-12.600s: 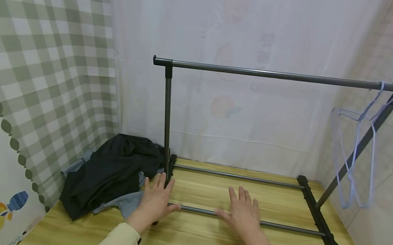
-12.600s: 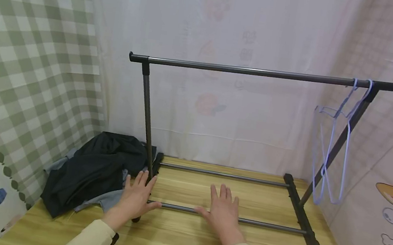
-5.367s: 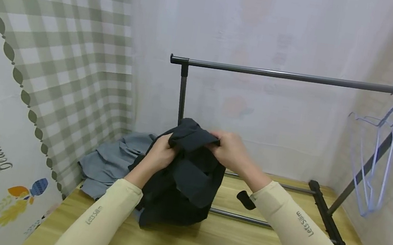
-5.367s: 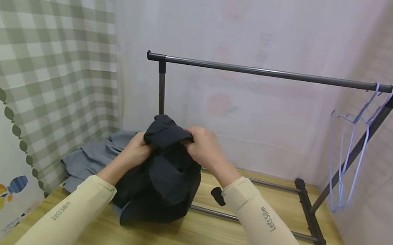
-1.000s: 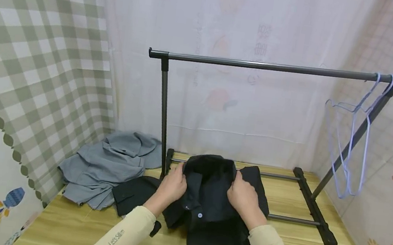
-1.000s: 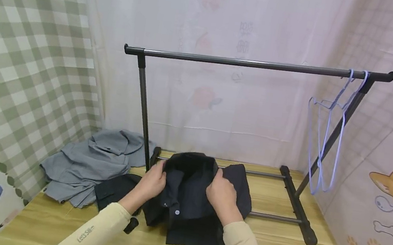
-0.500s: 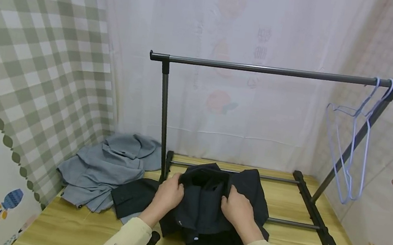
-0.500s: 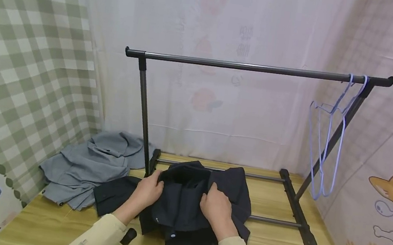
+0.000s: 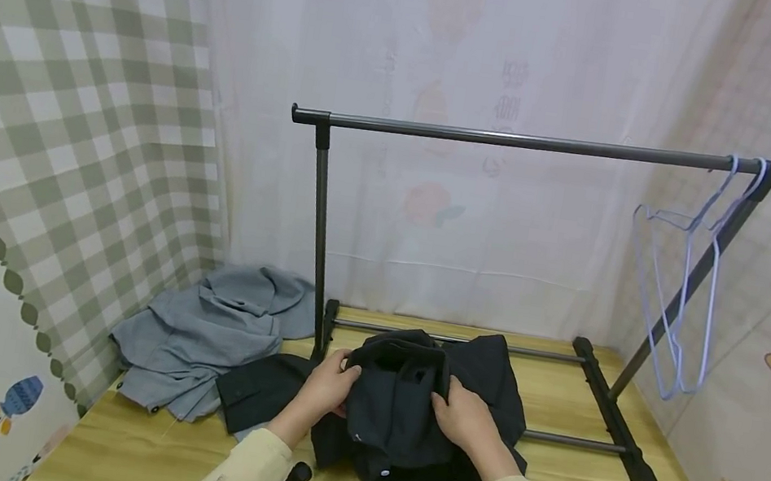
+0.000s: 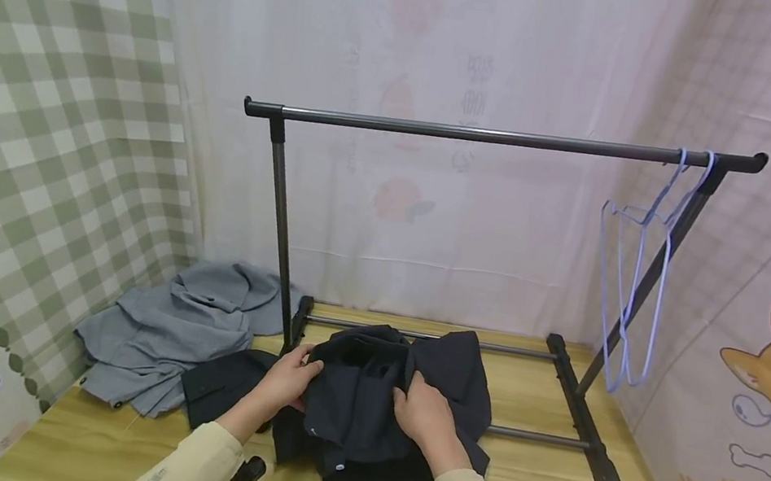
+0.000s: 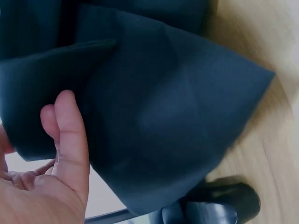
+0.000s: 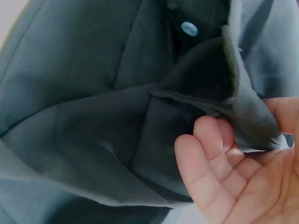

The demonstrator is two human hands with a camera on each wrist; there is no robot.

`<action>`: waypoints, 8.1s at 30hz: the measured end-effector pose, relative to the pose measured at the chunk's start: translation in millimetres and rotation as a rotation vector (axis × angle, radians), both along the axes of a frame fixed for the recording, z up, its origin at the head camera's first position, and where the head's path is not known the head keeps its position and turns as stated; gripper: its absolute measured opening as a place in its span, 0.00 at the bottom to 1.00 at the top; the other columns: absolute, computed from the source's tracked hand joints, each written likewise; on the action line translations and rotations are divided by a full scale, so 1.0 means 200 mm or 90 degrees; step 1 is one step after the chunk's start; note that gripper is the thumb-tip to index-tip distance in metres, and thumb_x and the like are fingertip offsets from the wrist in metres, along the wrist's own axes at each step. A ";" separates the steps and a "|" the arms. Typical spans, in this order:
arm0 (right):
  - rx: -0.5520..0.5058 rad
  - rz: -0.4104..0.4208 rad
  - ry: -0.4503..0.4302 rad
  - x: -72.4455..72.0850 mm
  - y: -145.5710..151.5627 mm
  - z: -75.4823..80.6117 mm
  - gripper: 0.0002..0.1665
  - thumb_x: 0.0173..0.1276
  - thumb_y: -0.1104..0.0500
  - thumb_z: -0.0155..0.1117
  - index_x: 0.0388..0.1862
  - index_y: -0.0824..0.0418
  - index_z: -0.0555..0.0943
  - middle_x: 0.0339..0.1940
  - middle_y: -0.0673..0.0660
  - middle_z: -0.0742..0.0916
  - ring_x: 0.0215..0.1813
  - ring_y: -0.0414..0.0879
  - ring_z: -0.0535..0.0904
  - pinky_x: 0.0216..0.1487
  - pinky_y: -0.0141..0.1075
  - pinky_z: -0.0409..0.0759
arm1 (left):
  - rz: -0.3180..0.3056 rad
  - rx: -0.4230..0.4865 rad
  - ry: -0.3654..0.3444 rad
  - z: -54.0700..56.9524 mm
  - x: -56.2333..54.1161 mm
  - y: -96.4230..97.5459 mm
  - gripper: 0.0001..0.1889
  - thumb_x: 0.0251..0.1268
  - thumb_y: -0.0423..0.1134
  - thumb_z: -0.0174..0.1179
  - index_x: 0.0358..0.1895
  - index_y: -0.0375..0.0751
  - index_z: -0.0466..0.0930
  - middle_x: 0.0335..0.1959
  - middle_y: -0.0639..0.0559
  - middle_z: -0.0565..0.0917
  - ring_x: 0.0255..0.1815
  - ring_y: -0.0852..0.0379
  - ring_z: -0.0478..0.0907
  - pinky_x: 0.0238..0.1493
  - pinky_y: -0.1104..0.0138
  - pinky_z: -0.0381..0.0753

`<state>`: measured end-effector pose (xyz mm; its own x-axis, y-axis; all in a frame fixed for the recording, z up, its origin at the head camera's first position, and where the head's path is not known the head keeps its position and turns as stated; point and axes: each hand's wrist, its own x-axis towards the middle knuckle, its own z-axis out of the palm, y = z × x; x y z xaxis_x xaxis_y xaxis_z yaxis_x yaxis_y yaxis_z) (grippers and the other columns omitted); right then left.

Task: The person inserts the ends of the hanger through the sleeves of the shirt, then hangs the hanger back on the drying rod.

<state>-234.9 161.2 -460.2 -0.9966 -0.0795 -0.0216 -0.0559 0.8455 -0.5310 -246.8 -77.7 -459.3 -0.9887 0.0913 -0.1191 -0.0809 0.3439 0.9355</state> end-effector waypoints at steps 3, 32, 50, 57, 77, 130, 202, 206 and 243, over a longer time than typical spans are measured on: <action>0.000 -0.002 -0.007 0.02 0.01 0.02 0.34 0.79 0.54 0.52 0.72 0.77 0.61 0.66 0.77 0.73 0.65 0.71 0.70 0.62 0.61 0.69 | -0.022 -0.025 0.011 0.02 0.03 -0.01 0.30 0.77 0.44 0.53 0.75 0.36 0.59 0.35 0.40 0.78 0.18 0.53 0.75 0.22 0.59 0.83; 0.117 -0.106 0.354 0.17 0.23 0.53 0.32 0.73 0.51 0.61 0.69 0.68 0.70 0.57 0.75 0.78 0.54 0.71 0.76 0.42 0.64 0.77 | -0.118 0.024 0.007 -0.03 0.03 -0.13 0.34 0.74 0.45 0.58 0.75 0.32 0.58 0.47 0.41 0.78 0.36 0.52 0.81 0.36 0.56 0.84; 0.164 -0.149 0.500 0.16 0.57 0.98 0.33 0.67 0.60 0.67 0.62 0.81 0.69 0.50 0.85 0.75 0.49 0.81 0.71 0.47 0.70 0.69 | -0.120 0.025 0.012 -0.06 0.02 -0.12 0.34 0.73 0.46 0.59 0.75 0.33 0.59 0.50 0.40 0.81 0.37 0.52 0.82 0.37 0.56 0.83; 0.236 -0.219 0.321 0.14 0.75 1.17 0.36 0.74 0.50 0.56 0.69 0.75 0.63 0.55 0.84 0.71 0.50 0.81 0.70 0.33 0.68 0.72 | -0.120 0.026 0.013 -0.06 0.01 -0.11 0.34 0.73 0.46 0.59 0.75 0.34 0.59 0.50 0.40 0.81 0.37 0.51 0.82 0.38 0.56 0.83; 0.313 -0.274 0.188 -0.03 0.96 1.28 0.30 0.78 0.46 0.43 0.45 0.74 0.75 0.33 0.78 0.77 0.34 0.71 0.74 0.26 0.53 0.70 | -0.125 0.027 0.012 -0.07 0.01 -0.11 0.35 0.72 0.47 0.60 0.76 0.36 0.59 0.50 0.41 0.80 0.38 0.51 0.82 0.40 0.54 0.83; -0.211 -0.102 0.574 0.16 0.47 0.45 0.10 0.72 0.63 0.63 0.46 0.66 0.86 0.28 0.45 0.88 0.24 0.27 0.73 0.18 0.24 0.64 | -0.109 0.007 0.004 -0.04 0.02 -0.09 0.33 0.73 0.45 0.59 0.75 0.36 0.61 0.48 0.42 0.80 0.38 0.51 0.82 0.42 0.53 0.83; -0.068 0.006 0.235 0.02 0.61 0.10 0.14 0.76 0.63 0.58 0.47 0.73 0.84 0.32 0.60 0.89 0.32 0.52 0.87 0.32 0.40 0.83 | 0.028 -0.202 0.195 0.04 0.00 -0.04 0.21 0.67 0.41 0.55 0.61 0.44 0.81 0.24 0.54 0.71 0.23 0.57 0.65 0.29 0.64 0.66; -0.043 0.008 0.260 0.01 0.61 0.12 0.12 0.74 0.64 0.60 0.45 0.72 0.85 0.30 0.58 0.89 0.32 0.51 0.87 0.33 0.43 0.83 | 0.034 -0.194 0.196 0.08 0.00 -0.03 0.21 0.67 0.41 0.55 0.62 0.44 0.80 0.24 0.55 0.70 0.22 0.56 0.64 0.29 0.63 0.64; -0.129 0.106 0.234 -0.08 0.19 0.06 0.08 0.72 0.65 0.62 0.43 0.65 0.87 0.28 0.50 0.87 0.30 0.39 0.83 0.34 0.33 0.82 | -0.086 -0.182 0.205 0.07 0.11 0.39 0.30 0.69 0.45 0.61 0.69 0.34 0.70 0.59 0.39 0.78 0.62 0.43 0.74 0.59 0.51 0.74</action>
